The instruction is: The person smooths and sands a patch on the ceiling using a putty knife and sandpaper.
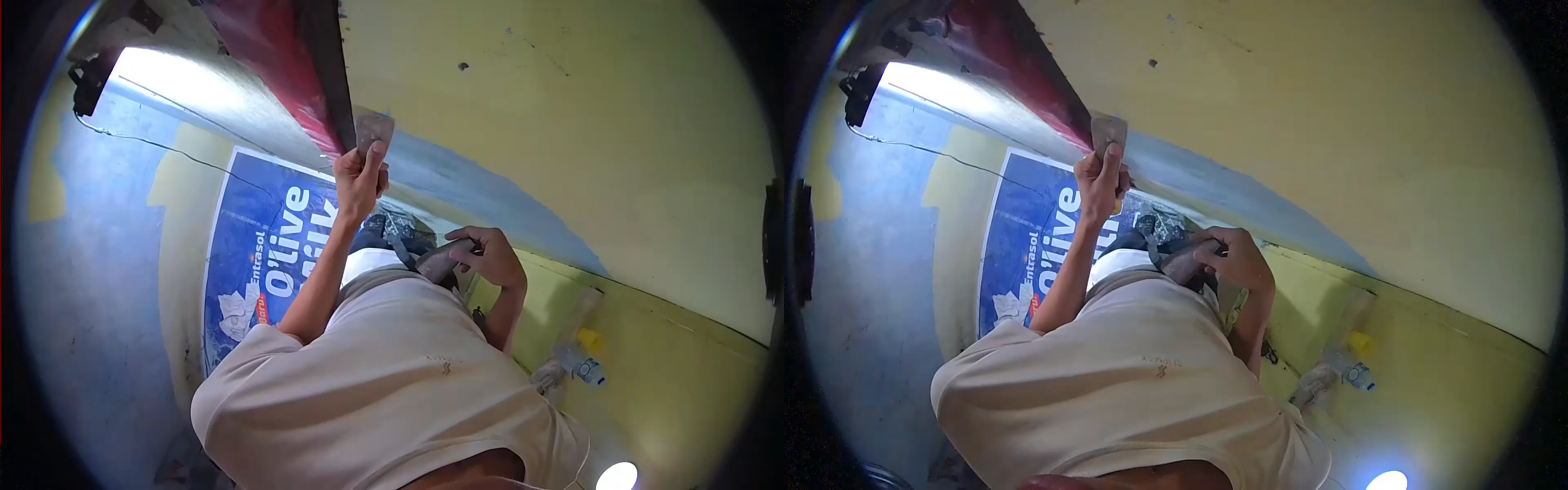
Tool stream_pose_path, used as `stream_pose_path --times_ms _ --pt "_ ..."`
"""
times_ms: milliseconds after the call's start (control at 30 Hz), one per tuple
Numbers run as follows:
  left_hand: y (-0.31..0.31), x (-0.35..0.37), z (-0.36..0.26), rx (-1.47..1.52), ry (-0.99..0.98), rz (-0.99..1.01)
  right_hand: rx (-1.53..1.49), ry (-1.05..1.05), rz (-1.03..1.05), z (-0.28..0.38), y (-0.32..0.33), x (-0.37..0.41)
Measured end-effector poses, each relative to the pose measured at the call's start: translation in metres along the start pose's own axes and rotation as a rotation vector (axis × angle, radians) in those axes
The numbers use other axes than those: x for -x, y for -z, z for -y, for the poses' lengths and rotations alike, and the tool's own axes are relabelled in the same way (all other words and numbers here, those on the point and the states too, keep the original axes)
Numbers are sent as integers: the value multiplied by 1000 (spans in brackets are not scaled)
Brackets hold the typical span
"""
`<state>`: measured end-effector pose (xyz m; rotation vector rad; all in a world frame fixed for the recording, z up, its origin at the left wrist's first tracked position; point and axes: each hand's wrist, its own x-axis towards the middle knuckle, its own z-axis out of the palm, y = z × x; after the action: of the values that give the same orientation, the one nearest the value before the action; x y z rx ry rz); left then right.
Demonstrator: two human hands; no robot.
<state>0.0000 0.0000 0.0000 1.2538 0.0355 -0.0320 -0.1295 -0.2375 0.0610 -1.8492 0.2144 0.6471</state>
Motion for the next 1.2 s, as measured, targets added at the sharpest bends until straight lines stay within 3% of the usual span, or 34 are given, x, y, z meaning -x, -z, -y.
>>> stream_pose_path --times_ms 467,700,733,833,867,1200 --pt "14 -4 -7 -52 -58 12 -54 -15 -1 -4 -13 1" --pt "-5 7 -10 20 -50 -18 -62 29 52 -11 -9 0" --pt "-10 6 -20 28 -16 -41 -46 -39 34 -5 -10 5" --pt "-8 3 -16 -75 -58 -39 -8 16 37 -13 -9 4" --pt "-9 4 -10 25 -54 -34 -14 12 36 -11 -6 2" --pt "-4 8 -5 28 -29 -44 -31 -17 40 -9 -7 5"
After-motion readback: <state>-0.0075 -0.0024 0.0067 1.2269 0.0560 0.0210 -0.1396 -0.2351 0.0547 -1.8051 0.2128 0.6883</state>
